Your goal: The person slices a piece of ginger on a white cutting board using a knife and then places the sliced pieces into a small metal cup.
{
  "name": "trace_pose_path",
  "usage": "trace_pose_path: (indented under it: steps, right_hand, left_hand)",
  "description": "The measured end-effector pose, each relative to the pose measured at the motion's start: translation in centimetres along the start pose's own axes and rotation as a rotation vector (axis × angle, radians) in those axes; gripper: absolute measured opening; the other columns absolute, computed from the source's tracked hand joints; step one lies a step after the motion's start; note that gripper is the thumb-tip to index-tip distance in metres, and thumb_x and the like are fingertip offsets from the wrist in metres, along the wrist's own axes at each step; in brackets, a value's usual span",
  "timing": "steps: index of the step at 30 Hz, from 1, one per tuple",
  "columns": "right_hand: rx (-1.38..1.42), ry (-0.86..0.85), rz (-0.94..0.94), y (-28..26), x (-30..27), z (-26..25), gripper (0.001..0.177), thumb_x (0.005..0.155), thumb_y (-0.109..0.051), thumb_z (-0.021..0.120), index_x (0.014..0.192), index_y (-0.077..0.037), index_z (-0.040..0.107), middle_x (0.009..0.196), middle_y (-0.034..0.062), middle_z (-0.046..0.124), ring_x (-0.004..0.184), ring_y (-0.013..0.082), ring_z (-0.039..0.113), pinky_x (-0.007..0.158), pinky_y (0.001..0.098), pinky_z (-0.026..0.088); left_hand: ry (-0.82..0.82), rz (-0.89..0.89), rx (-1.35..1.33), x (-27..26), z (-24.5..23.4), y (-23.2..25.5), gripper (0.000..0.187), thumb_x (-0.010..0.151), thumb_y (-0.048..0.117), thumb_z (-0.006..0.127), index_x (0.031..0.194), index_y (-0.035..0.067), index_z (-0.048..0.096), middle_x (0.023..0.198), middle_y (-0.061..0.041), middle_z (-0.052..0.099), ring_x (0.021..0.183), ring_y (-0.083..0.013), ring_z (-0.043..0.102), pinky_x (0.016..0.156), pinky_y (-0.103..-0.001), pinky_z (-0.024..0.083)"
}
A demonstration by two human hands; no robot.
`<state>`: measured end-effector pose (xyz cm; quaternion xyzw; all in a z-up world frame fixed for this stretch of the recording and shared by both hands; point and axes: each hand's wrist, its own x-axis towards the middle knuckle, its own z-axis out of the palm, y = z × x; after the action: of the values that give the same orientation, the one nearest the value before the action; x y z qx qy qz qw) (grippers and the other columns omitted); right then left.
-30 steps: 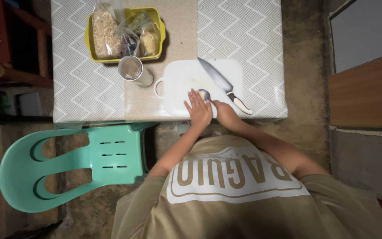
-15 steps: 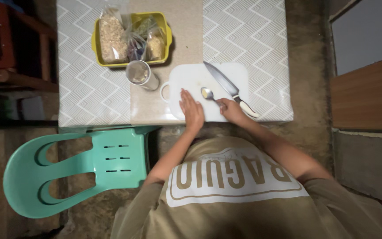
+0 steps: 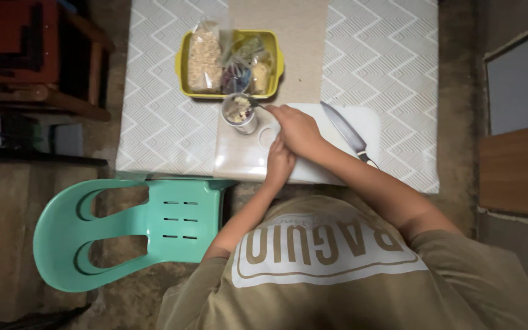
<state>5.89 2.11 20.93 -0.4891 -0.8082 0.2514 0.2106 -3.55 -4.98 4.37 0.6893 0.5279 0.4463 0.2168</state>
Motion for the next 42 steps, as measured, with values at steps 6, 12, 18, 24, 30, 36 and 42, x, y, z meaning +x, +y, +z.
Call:
trace_pose_path:
  steps: [6,12,18,24,30,36,42]
  right_hand:
    - [-0.417,-0.035,-0.167,0.8,1.3,1.2,0.052,0.088,-0.011,0.064,0.139,-0.014,0.062,0.11,0.0122,0.068,0.104,0.0311,0.065,0.078,0.0446,0.056]
    - [-0.097,0.14,0.183,8.8,-4.1,-2.4,0.041,0.087,0.0,0.055,0.124,-0.008,0.07,0.108,0.0183,0.071,0.097,0.0394,0.068,0.085,0.0492,0.054]
    - [-0.22,-0.057,0.487,15.2,-10.9,-2.2,0.049,0.085,0.002,0.053,0.128,-0.015,0.071,0.101,0.0172,0.07,0.1,0.0384,0.066,0.085,0.0505,0.052]
    - [-0.171,0.063,0.26,16.4,-14.7,0.2,0.05,0.086,0.007,0.049,0.127,-0.013,0.07,0.107,0.0173,0.068,0.108,0.0382,0.063,0.093,0.0467,0.052]
    - [-0.274,-0.099,0.27,16.4,-16.9,-2.3,0.053,0.077,0.007,0.051,0.121,-0.014,0.072,0.107,0.014,0.07,0.104,0.0375,0.063,0.091,0.0467,0.051]
    - [-0.143,0.1,0.29,18.3,-16.7,-0.1,0.056,0.08,0.012,0.047,0.127,-0.011,0.069,0.109,0.0203,0.067,0.103,0.0403,0.062,0.092,0.0471,0.05]
    - [-0.119,-0.059,0.285,18.3,-19.8,0.9,0.054,0.08,0.009,0.048,0.124,-0.013,0.071,0.096,0.0194,0.067,0.097,0.0395,0.064,0.087,0.0476,0.05]
  left_hand:
    - [-0.008,-0.082,-0.123,0.1,-0.9,-0.9,0.023,0.091,-0.001,0.063,0.113,-0.009,0.065,0.128,-0.029,0.062,0.116,-0.0433,0.061,0.1,-0.045,0.051]
    - [-0.15,-0.277,-0.082,-0.5,-0.4,-1.9,0.019,0.098,0.014,0.067,0.11,0.001,0.075,0.104,-0.019,0.07,0.104,-0.0375,0.067,0.092,-0.044,0.053]
    - [-0.208,-0.075,0.295,-1.7,3.8,-3.5,0.067,0.095,0.031,0.064,0.143,-0.012,0.046,0.153,-0.032,0.04,0.145,-0.0474,0.031,0.117,-0.058,0.027]
    - [-0.379,-0.069,0.402,-2.4,7.1,-2.7,0.072,0.102,0.04,0.051,0.154,-0.006,0.035,0.167,-0.024,0.027,0.156,-0.0392,0.024,0.124,-0.059,0.019]
    - [-0.475,-0.017,0.123,-3.7,8.0,-1.0,0.067,0.105,0.032,0.05,0.156,-0.009,0.035,0.167,-0.027,0.028,0.156,-0.042,0.026,0.127,-0.056,0.023]
    - [-0.23,-0.127,0.376,-4.2,8.2,-0.1,0.073,0.092,0.02,0.057,0.15,-0.016,0.032,0.16,-0.035,0.029,0.151,-0.0491,0.025,0.122,-0.06,0.019]
    - [-0.392,-0.114,0.263,-5.7,8.2,0.7,0.065,0.096,0.013,0.049,0.156,-0.007,0.036,0.168,-0.026,0.028,0.159,-0.0409,0.025,0.13,-0.058,0.019]
